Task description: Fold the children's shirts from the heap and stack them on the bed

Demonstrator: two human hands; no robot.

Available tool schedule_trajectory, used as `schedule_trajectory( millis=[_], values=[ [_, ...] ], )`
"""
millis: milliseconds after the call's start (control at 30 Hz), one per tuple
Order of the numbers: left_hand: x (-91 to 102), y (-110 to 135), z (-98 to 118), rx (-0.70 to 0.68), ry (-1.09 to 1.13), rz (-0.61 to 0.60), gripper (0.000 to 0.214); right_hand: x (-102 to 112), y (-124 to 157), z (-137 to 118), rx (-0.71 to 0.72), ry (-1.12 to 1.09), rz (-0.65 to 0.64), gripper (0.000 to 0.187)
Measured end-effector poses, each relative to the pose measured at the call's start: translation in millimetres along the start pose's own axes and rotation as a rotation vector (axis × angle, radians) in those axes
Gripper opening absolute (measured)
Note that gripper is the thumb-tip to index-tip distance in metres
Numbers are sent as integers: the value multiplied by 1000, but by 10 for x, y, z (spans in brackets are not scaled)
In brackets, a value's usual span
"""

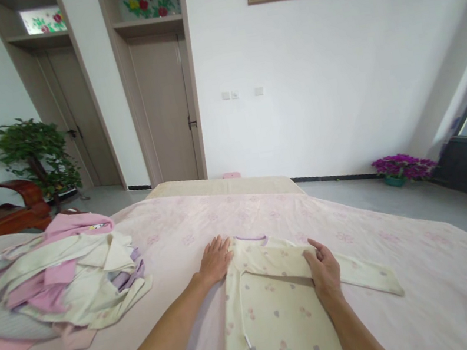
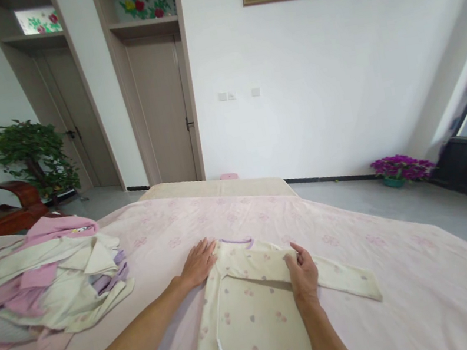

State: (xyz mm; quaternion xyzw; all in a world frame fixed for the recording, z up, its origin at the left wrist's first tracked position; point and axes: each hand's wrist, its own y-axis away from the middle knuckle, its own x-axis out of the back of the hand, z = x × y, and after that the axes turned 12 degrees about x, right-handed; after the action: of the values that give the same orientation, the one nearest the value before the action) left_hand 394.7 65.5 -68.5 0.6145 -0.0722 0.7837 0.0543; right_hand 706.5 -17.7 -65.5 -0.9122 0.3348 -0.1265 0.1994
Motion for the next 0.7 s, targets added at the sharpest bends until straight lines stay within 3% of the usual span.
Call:
schedule_trajectory(
  millis=[167, 333, 500, 700],
  values=[
    [37, 93, -29, -21, 16, 44, 52, -11, 4, -80, -55, -47, -42, 65],
    [29, 45, -40, -2, 31, 49, 51, -8, -39, -491, -75, -171, -224, 70],
    [11, 1, -71, -8, 56, 60, 50, -72, 267, -1084, 278, 102, -567, 41],
    [-8, -17, -125, -16, 85, 64, 51, -201, 1084, -1471, 617, 181, -878, 48]
  ],
)
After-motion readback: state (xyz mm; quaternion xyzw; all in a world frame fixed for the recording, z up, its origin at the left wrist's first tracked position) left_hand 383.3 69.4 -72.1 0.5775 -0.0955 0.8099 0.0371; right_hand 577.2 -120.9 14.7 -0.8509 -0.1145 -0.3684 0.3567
